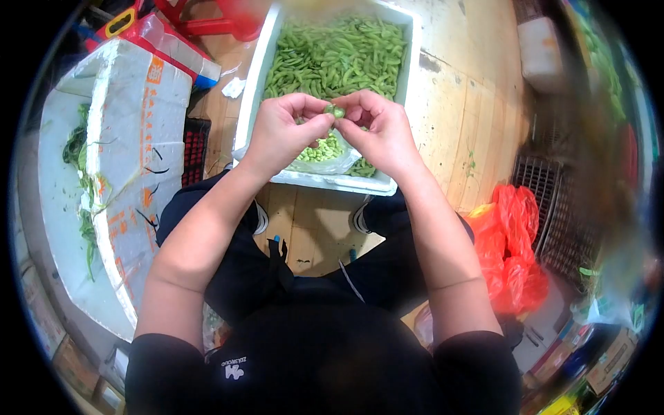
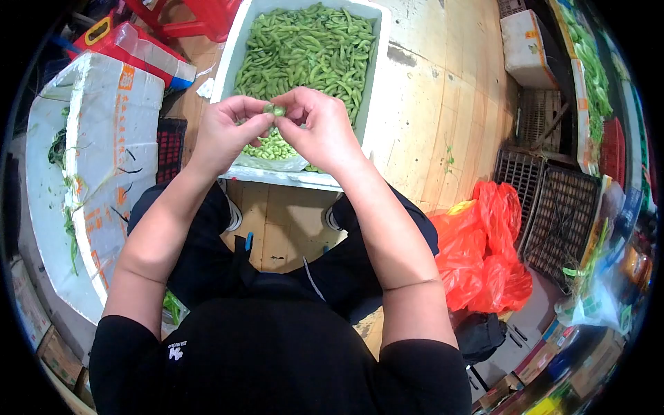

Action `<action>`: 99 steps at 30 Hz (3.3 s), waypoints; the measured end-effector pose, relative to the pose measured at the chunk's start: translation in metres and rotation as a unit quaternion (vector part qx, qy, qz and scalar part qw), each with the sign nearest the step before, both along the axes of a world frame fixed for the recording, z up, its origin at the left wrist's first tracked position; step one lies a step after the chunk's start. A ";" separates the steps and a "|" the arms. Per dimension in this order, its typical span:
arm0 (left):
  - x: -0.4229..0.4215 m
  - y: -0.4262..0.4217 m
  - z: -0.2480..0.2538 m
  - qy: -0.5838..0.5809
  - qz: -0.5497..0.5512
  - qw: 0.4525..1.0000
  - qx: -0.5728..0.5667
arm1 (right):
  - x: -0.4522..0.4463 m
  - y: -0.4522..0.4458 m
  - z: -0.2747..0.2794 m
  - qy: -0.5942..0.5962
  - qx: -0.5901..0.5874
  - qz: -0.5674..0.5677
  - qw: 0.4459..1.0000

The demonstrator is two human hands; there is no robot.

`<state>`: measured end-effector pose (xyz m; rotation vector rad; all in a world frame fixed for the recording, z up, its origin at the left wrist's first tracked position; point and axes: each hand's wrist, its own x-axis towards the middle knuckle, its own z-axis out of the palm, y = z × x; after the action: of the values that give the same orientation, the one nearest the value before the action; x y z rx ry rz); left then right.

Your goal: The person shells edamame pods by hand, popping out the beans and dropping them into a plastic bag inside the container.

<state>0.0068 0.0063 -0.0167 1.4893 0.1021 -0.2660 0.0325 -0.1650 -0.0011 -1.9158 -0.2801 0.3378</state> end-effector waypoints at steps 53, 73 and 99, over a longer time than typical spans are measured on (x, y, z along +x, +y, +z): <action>-0.035 0.294 0.070 -0.225 0.476 0.656 -0.541 | -0.012 0.003 -0.034 -0.081 -0.196 0.092 0.973; 0.001 -0.005 0.008 0.140 -0.004 0.907 -0.398 | -0.019 0.009 -0.001 -0.250 -0.030 -0.006 0.968; -0.005 -0.004 0.013 -0.145 0.013 0.989 0.038 | -0.009 0.006 -0.003 0.032 0.173 -0.075 0.982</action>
<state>0.0015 0.0021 -0.0036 1.5868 -0.1028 -0.0220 0.0232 -0.1592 -0.0039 -1.5689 -0.1394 0.2329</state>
